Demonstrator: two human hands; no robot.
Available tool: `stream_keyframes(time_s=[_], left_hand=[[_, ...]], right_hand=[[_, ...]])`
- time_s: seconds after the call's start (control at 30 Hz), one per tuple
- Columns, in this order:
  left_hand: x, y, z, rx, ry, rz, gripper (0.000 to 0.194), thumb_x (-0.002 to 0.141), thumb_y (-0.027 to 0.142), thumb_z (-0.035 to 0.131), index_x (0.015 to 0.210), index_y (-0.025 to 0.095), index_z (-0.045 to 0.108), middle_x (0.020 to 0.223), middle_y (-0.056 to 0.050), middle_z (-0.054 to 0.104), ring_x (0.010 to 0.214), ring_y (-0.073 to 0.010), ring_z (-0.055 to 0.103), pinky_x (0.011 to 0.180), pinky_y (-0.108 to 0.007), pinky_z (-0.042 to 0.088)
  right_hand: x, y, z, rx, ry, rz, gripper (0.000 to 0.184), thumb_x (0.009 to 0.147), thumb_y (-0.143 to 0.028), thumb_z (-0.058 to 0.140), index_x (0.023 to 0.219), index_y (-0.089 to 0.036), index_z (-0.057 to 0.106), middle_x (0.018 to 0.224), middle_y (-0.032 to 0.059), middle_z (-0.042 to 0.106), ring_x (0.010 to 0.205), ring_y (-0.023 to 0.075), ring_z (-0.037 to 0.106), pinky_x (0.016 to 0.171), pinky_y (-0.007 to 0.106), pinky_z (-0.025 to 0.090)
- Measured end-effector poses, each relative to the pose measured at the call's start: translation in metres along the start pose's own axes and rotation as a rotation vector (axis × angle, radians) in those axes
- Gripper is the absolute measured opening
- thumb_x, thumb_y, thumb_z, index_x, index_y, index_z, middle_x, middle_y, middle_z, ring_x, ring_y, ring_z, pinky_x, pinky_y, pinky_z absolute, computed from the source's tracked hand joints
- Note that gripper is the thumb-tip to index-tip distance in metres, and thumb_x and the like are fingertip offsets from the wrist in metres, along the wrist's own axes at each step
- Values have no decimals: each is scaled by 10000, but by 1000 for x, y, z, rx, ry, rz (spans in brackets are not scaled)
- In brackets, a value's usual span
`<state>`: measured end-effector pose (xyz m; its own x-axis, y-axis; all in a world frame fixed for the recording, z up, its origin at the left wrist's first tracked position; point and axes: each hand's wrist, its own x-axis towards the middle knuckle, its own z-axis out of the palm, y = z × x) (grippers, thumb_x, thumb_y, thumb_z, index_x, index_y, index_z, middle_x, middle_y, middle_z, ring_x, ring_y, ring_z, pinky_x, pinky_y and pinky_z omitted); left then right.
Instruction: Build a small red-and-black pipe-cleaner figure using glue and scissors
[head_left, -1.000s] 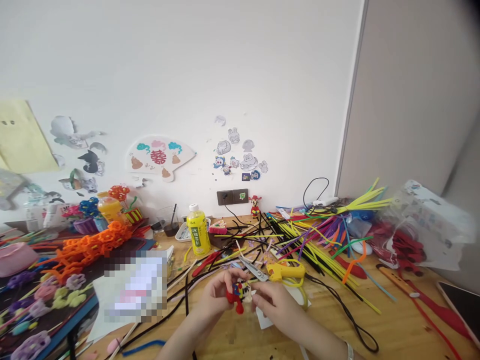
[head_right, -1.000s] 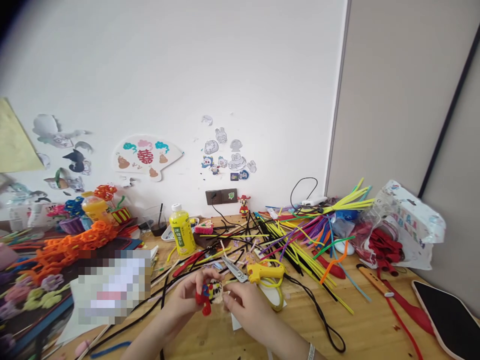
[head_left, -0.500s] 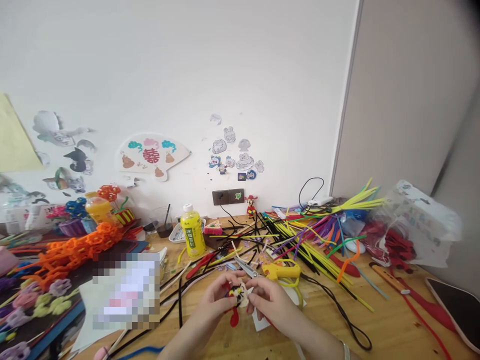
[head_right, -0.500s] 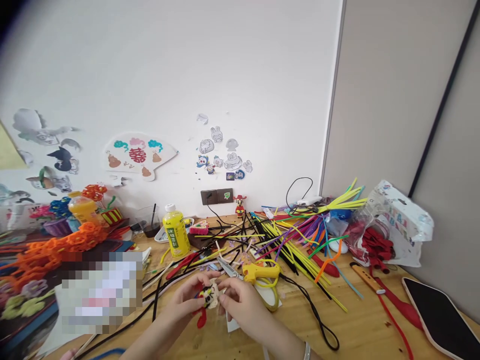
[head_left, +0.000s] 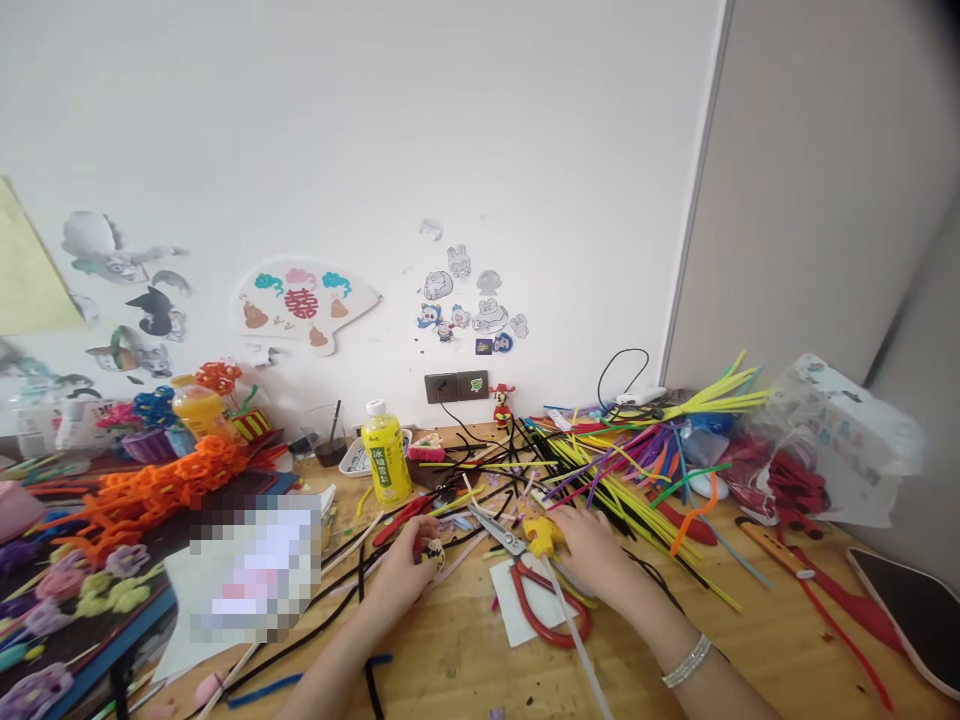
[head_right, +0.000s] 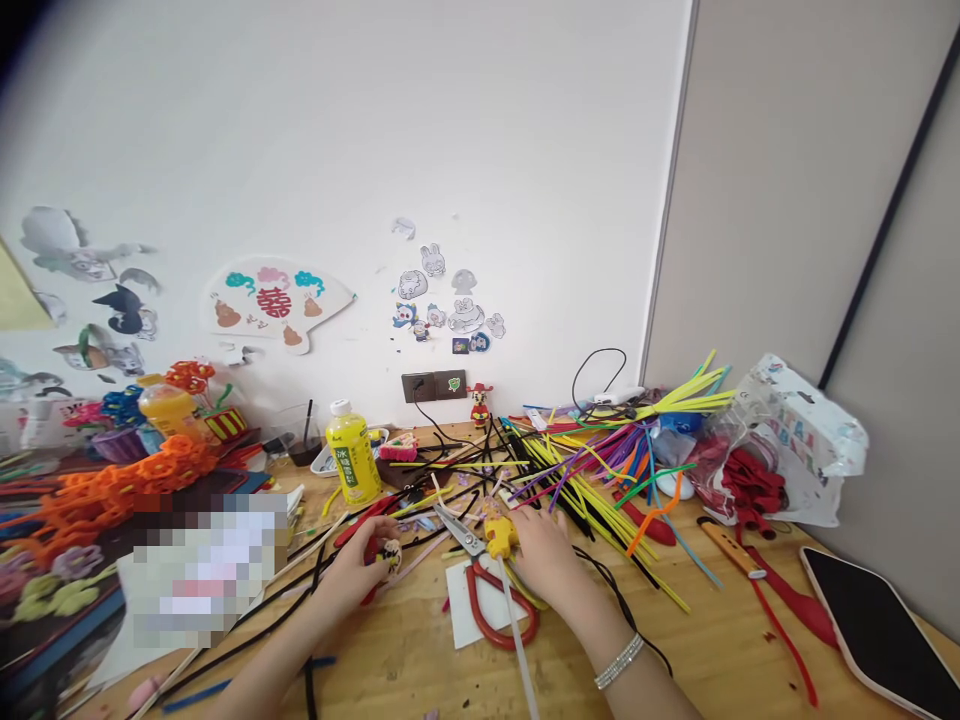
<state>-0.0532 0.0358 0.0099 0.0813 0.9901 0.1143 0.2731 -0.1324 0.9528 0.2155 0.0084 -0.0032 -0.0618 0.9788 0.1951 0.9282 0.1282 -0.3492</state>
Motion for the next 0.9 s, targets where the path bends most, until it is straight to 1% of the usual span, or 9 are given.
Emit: stream_keyframes(time_s=[0.07, 0.13, 0.23, 0.37, 0.47, 0.57, 0.67, 0.77, 0.9], left_hand=[[1, -1, -1, -37, -35, -14, 457, 445, 53, 478, 880, 182, 534, 892, -47, 603, 856, -213, 555, 700, -301, 440], [2, -1, -4, -83, -71, -42, 475, 465, 68, 473, 925, 179, 518, 896, -53, 614, 789, -193, 576, 630, -282, 445], [3, 1, -10, -151, -120, -73, 430, 516, 103, 463, 939, 162, 509, 832, -56, 639, 692, -167, 588, 586, -271, 437], [6, 2, -16, -181, -162, -91, 344, 539, 132, 459, 876, 154, 526, 749, -40, 657, 608, -138, 579, 564, -254, 420], [6, 1, -15, -150, -196, -104, 276, 546, 145, 465, 817, 168, 518, 630, 0, 643, 526, -120, 554, 524, -237, 397], [2, 3, -14, -84, -285, -111, 247, 563, 154, 488, 806, 174, 525, 513, 24, 622, 484, -133, 548, 485, -228, 368], [-4, 8, -13, -3, -377, -113, 202, 615, 187, 514, 812, 172, 559, 480, 26, 618, 473, -145, 552, 453, -221, 341], [-9, 13, -12, 65, -428, -91, 144, 665, 251, 546, 780, 173, 584, 473, 39, 599, 471, -137, 548, 455, -212, 329], [-12, 17, -11, 132, -476, -54, 182, 692, 313, 577, 800, 169, 600, 483, 34, 617, 471, -127, 531, 456, -205, 317]], right_hand=[[2, 0, 2, -16, 13, -4, 374, 689, -140, 511, 1049, -210, 581, 1078, 78, 589, 1001, 250, 511, 849, 369, 279], [2, -1, 2, -23, 36, -6, 317, 671, -156, 535, 978, -198, 605, 1032, 77, 590, 936, 239, 536, 797, 344, 296], [2, -2, -2, -19, 104, -14, 274, 657, -175, 553, 924, -196, 612, 969, 63, 591, 879, 217, 544, 763, 317, 298], [3, -1, -6, 8, 240, -26, 241, 656, -181, 543, 891, -181, 597, 932, 64, 597, 860, 218, 541, 756, 309, 300], [4, 2, -7, 51, 340, -32, 218, 667, -153, 498, 870, -169, 575, 894, 69, 606, 806, 211, 550, 728, 300, 323], [4, 5, -7, 111, 423, -61, 174, 695, -159, 449, 835, -176, 551, 829, 58, 613, 771, 206, 560, 694, 288, 356], [2, 5, -7, 181, 501, -74, 158, 687, -174, 425, 809, -186, 525, 804, 56, 610, 750, 210, 564, 665, 287, 389], [0, 4, -7, 247, 566, -63, 169, 675, -190, 415, 817, -188, 506, 797, 61, 606, 737, 210, 566, 655, 290, 414], [-2, 1, -7, 338, 622, -17, 187, 690, -252, 436, 846, -183, 513, 795, 61, 611, 732, 211, 565, 655, 294, 428]])
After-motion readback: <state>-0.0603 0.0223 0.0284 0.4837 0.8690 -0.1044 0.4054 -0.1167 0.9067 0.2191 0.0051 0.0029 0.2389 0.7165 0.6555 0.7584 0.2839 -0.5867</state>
